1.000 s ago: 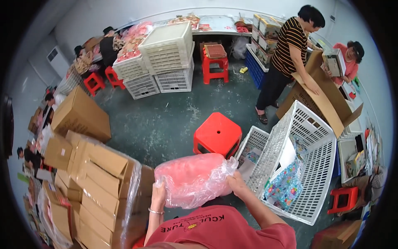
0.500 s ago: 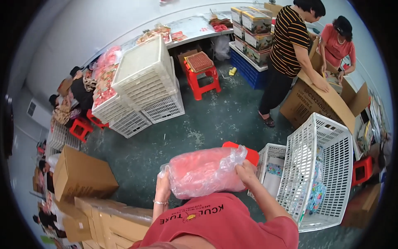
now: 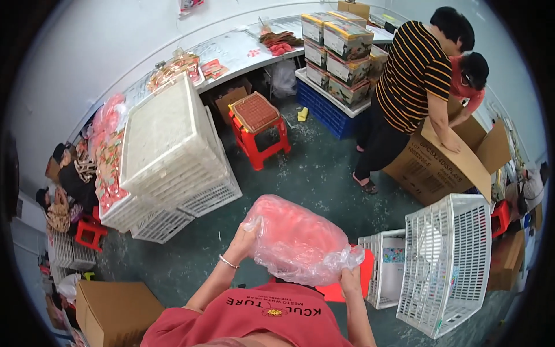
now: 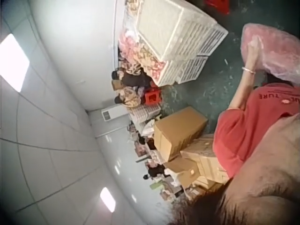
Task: Packing small pink candies into plastic pouches and transporting a larger bag of candies in a warehouse.
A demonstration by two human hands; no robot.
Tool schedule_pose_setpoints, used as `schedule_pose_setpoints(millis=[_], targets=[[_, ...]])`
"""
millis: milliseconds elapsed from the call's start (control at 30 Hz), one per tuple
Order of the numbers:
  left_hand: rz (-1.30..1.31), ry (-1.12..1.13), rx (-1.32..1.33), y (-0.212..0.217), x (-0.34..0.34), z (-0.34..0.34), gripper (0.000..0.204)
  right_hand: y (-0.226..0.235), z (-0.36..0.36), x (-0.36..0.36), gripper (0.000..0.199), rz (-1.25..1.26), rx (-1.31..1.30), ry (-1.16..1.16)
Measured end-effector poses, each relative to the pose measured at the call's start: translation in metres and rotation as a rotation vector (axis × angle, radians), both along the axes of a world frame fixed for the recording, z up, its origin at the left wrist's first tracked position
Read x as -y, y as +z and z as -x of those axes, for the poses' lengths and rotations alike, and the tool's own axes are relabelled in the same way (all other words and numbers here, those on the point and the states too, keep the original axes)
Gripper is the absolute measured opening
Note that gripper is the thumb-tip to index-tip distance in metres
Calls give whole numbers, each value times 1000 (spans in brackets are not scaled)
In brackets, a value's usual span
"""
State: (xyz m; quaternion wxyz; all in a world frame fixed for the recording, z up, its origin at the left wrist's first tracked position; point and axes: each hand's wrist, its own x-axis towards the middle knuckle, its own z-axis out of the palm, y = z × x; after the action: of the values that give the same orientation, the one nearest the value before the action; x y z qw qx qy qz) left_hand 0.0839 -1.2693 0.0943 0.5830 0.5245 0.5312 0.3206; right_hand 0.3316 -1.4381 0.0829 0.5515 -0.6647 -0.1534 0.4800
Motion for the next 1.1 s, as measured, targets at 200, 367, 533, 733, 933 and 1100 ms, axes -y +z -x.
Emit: schedule_pose_setpoints(millis=[200, 367, 533, 733, 933, 1100], targets=[[65, -43, -26, -7, -128, -27, 36, -20, -44, -152, 37, -65, 115, -114], [35, 31, 36, -4, -242, -47, 40, 16, -85, -304, 41, -39, 170, 118], [30, 71, 18, 3, -363, -73, 40, 39, -104, -441, 28, -185, 155, 26], [-159, 44, -118, -23, -492, -109, 39, 45, -142, -572, 51, -62, 107, 90], [-326, 251, -209, 21, -627, -124, 30, 60, -186, -747, 44, -280, 20, 402], [-118, 859, 60, 43, -686, -120, 36, 77, -183, -891, 40, -353, 144, 890]])
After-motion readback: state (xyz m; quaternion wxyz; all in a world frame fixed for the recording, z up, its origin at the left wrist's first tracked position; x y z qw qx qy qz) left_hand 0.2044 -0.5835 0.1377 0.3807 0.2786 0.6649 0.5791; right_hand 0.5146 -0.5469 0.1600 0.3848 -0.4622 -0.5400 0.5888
